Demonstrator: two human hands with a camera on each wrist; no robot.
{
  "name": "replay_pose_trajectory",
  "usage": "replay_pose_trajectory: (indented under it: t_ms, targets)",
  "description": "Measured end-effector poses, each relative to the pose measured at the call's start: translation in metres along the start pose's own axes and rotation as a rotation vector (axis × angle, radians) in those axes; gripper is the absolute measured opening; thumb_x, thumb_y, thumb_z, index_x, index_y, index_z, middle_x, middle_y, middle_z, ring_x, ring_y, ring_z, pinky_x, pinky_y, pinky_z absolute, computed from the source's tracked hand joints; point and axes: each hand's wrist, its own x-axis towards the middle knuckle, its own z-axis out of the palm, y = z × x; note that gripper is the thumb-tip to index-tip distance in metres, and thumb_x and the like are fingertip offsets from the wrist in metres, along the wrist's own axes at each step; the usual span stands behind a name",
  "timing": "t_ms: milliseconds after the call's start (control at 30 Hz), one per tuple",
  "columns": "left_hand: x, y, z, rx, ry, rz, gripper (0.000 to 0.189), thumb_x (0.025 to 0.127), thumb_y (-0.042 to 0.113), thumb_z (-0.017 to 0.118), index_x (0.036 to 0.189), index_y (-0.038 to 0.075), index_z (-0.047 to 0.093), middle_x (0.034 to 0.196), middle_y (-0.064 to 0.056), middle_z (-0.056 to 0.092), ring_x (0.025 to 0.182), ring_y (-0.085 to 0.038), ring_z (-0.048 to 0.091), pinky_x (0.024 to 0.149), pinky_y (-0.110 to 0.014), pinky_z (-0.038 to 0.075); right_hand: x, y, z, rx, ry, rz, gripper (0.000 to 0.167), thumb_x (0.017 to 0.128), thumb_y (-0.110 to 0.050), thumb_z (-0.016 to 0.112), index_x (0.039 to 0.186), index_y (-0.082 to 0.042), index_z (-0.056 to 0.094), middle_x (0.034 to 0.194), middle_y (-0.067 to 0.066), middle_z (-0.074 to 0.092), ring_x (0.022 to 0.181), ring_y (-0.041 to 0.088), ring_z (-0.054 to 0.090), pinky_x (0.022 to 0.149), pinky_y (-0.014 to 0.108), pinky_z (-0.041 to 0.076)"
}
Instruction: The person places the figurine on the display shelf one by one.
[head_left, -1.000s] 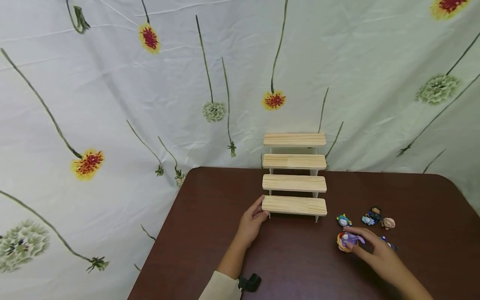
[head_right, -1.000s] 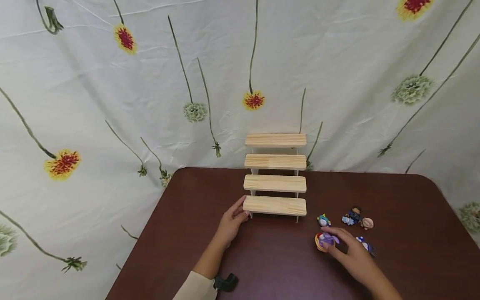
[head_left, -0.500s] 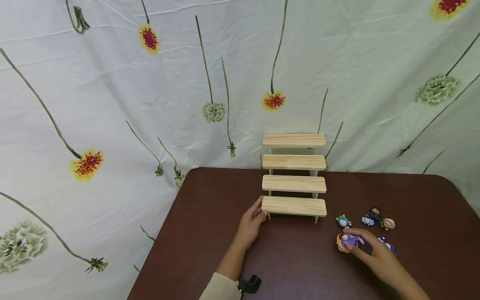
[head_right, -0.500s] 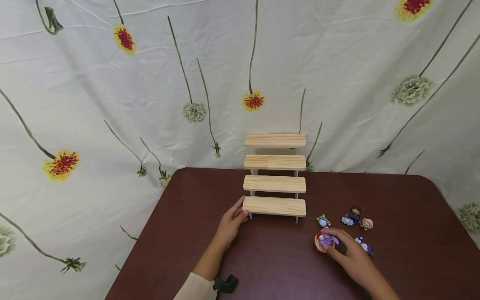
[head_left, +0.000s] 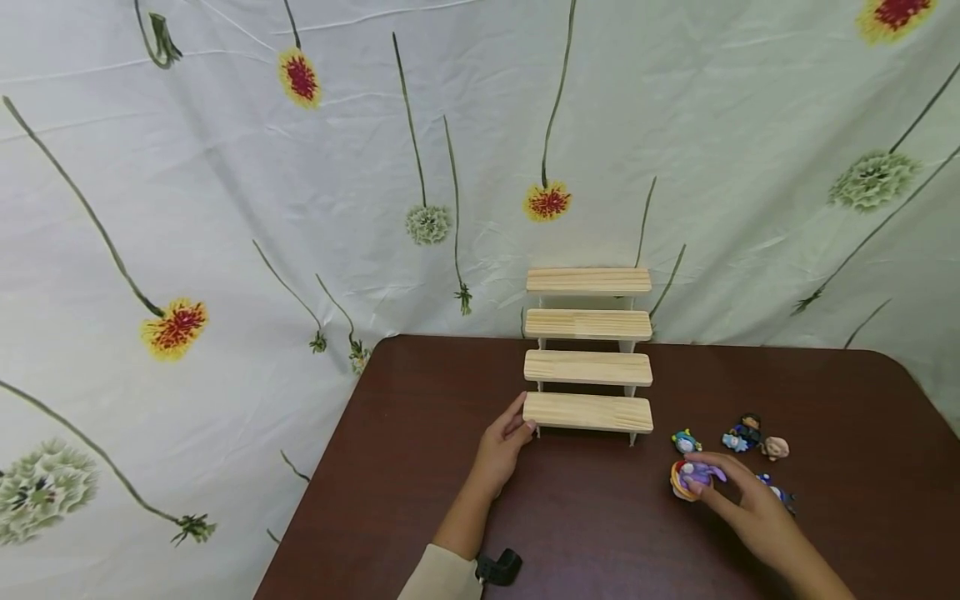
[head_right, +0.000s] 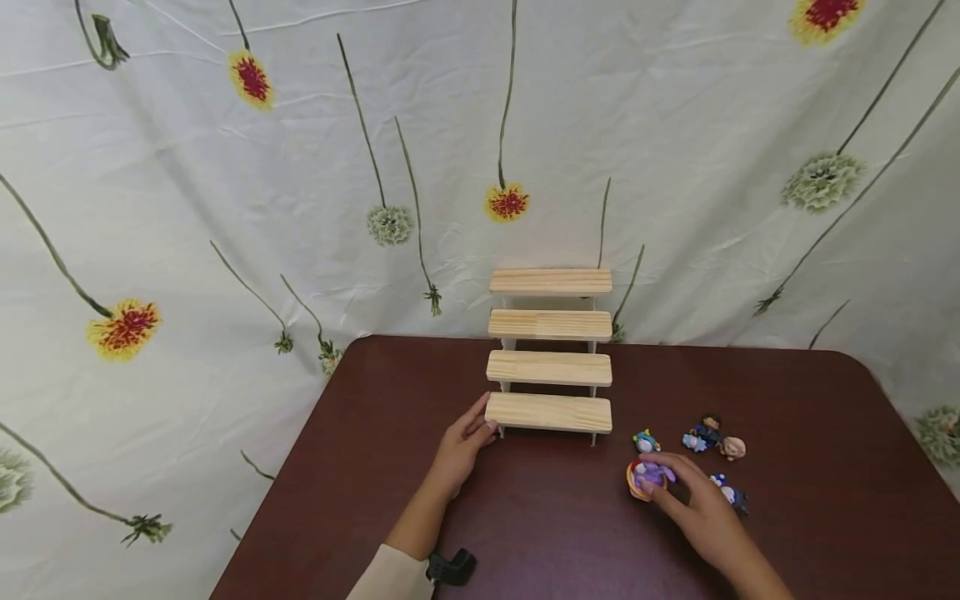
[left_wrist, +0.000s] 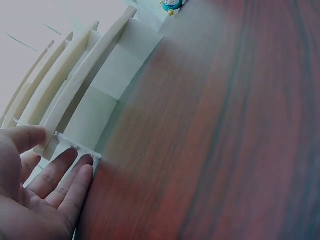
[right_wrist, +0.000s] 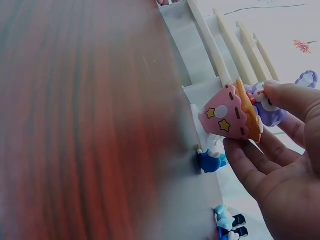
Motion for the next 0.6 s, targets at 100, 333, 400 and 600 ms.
replay_pose_trajectory:
  t_ms: [100,333,400,600]
  targets:
    - [0.000,-0.001,0.000,-0.005,-0.003,0.002,0.058,0.102,0.023,0.061,0.156,0.021,0.041,0.136,-0.021,0.063,0.125,-0.031,0.063,0.105,-0.040,0.055,0.002,-0.002,0.000,-0.004,0.000,0.005,0.034,0.098,-0.010,0.067,0.131,-0.005,0.062,0.128,-0.012,0.062,0.119,-0.020,0.044,0.092,-0.003,0.035]
    - [0.000,-0.001,-0.001,-0.011,-0.009,-0.007,0.058,0.102,0.023,0.061,0.157,0.021,0.040,0.136,-0.020,0.063,0.125,-0.030,0.063,0.105,-0.039,0.054,0.011,-0.004,0.000,0.035,-0.004,-0.021,0.035,0.098,-0.008,0.065,0.133,-0.003,0.061,0.131,-0.008,0.063,0.121,-0.019,0.045,0.096,-0.002,0.034]
    - [0.000,-0.001,-0.001,-0.008,-0.012,-0.003,0.058,0.103,0.024,0.061,0.157,0.020,0.040,0.137,-0.021,0.063,0.125,-0.030,0.063,0.105,-0.040,0.054,0.014,-0.004,0.000,0.045,0.001,-0.037,0.035,0.098,-0.005,0.065,0.132,-0.002,0.061,0.129,-0.006,0.064,0.121,-0.018,0.046,0.097,-0.002,0.035]
    - [0.000,-0.002,-0.001,-0.008,-0.016,-0.001,0.059,0.103,0.025,0.061,0.157,0.020,0.039,0.137,-0.020,0.064,0.126,-0.029,0.062,0.105,-0.038,0.055,0.022,-0.008,-0.001,0.005,0.022,-0.043,0.034,0.097,-0.008,0.067,0.131,-0.008,0.064,0.128,-0.010,0.063,0.118,-0.019,0.045,0.095,-0.002,0.034]
